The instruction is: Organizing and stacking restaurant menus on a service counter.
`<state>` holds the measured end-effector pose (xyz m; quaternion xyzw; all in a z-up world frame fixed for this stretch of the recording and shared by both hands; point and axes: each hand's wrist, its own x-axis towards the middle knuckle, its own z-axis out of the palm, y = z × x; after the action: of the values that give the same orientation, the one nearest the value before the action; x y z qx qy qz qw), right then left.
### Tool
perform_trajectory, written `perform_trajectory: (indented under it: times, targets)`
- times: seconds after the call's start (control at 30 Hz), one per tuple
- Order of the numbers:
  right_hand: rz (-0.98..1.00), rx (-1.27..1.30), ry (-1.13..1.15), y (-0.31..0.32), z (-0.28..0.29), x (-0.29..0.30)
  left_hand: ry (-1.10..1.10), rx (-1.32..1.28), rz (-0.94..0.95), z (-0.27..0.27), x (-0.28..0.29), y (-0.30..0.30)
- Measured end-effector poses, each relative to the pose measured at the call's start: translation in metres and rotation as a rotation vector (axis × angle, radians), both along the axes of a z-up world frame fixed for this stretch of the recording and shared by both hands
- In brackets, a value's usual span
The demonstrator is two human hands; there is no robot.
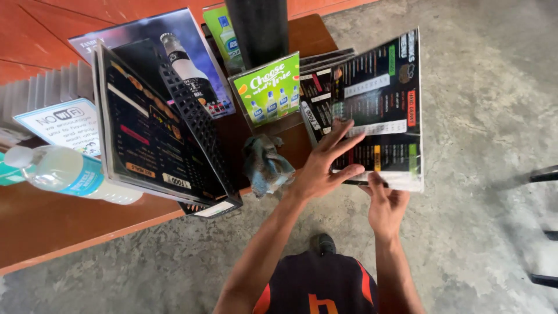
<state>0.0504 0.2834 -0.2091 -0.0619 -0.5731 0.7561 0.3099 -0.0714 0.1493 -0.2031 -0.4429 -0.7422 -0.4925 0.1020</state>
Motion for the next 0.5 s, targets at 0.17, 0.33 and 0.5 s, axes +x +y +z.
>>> perform_trajectory:
  times: [0.17, 0.33, 0.5]
  targets:
    - [-0.111, 0.477, -0.170, 0.009, -0.017, 0.010, -0.250, 0.278, -0.249, 0.045, -0.007, -0.001]
    - [0.364, 0.566, -0.025, 0.016, 0.028, 0.014, -0.058, 0.314, -0.313, 0.050, -0.004, -0.008]
    - [0.532, -0.199, 0.086, 0.034, 0.026, 0.002, 0.022, 0.374, -0.360, 0.050, 0.005, -0.013]
